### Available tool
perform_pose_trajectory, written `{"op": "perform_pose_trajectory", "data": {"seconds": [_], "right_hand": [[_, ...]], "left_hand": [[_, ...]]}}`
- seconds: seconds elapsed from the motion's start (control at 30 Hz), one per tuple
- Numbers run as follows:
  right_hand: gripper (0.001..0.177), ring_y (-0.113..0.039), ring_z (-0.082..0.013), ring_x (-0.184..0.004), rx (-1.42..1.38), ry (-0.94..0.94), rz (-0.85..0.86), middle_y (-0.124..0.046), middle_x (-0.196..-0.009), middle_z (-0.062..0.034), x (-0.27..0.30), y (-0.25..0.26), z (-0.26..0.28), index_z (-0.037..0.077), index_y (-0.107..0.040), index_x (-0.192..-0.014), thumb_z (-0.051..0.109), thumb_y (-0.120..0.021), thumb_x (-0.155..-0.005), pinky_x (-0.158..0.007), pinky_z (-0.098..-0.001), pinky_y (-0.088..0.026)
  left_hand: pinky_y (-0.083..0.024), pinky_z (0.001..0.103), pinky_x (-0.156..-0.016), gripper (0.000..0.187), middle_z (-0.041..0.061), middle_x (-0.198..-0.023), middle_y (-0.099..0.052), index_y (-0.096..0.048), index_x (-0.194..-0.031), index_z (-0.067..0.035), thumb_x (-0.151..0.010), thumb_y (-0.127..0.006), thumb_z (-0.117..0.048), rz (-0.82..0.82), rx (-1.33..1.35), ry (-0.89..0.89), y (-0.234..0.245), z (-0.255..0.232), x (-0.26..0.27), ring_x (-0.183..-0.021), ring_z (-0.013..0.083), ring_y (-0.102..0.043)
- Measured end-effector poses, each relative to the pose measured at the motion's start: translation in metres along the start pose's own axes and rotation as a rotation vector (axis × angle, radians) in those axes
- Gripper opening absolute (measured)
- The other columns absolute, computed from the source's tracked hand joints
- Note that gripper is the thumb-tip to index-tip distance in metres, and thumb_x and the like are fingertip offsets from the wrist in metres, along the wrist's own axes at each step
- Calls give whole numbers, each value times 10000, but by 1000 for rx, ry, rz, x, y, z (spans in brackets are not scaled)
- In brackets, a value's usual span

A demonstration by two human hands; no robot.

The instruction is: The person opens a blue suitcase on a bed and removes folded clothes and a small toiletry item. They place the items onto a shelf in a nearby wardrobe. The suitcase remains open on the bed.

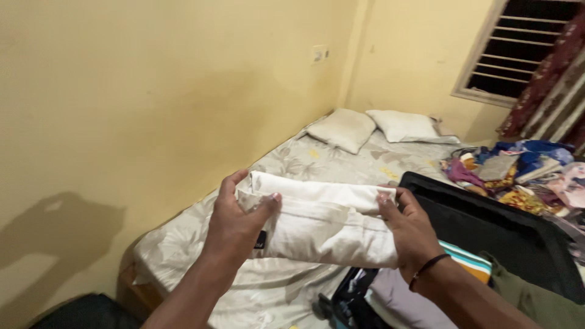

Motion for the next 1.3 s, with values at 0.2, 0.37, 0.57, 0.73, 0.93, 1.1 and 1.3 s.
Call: {"op": "perform_pose_trajectory", "data": {"seconds": [0.2,0.37,0.57,0.73,0.93,1.1,1.3], "right_hand": [[241,-670,-149,-762,-42,-70,26,-708,-949,-61,18,-47,-2,106,-616,-1201,232,-557,-1004,-611,-331,-562],[234,-650,-153,-781,-9,-140,41,-689,-957,-66,14,-66,-16,87,-609,-1176,242,-559,-1008,-654,-344,-563],[260,-565,-104,-956,67,-70,116,-650,-983,-40,-15,-100,-26,62,-609,-1206,267,-575,-1050,-825,-250,-486],[272,-609,-104,-983,11,-155,88,-665,-980,-41,-45,-123,-32,67,-589,-1202,262,-564,-1014,-839,-257,-540],[310,-577,-106,-834,-7,-54,42,-659,-959,-43,-98,-114,-26,59,-613,-1238,287,-611,-1027,-701,-280,-501],[306,-684,-161,-765,-55,-82,-125,-719,-984,-80,-113,-57,-17,86,-615,-1223,280,-586,-989,-647,-347,-559],[302,-697,-159,-802,-59,-20,-386,-728,-1013,-74,-78,38,-6,68,-627,-1218,268,-604,-993,-679,-353,-573]], "left_hand": [[-588,326,-875,895,122,-1235,-714,-405,-1473,-157,-726,-864,-339,23,-31,25,46,2,11,-1060,182,-727],[-530,343,-1000,984,128,-1384,-616,-370,-1498,-175,-670,-884,-312,-25,-139,-44,73,16,8,-1226,202,-641],[-478,367,-1069,1089,164,-1445,-544,-256,-1567,-237,-676,-876,-321,-68,-182,-114,94,27,-14,-1305,243,-586],[-480,378,-1061,1058,178,-1428,-575,-285,-1556,-209,-687,-876,-339,-119,-223,-165,103,27,-56,-1308,263,-587],[-506,365,-1034,1041,165,-1377,-624,-345,-1540,-197,-661,-881,-354,-76,-289,-154,72,17,-120,-1248,251,-647],[-514,373,-1011,987,164,-1357,-637,-380,-1499,-165,-675,-888,-361,84,-279,-244,7,14,-160,-1229,261,-650],[-565,379,-948,988,164,-1296,-689,-367,-1508,-192,-665,-864,-329,426,-214,-160,-96,19,-165,-1152,261,-711]]}}
Point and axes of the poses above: each hand's wrist, its own x-axis away from the middle knuckle, its own y-axis out of the back of the hand, z = x × y, the point moved 4 cm from there along -x, towards the middle knuckle
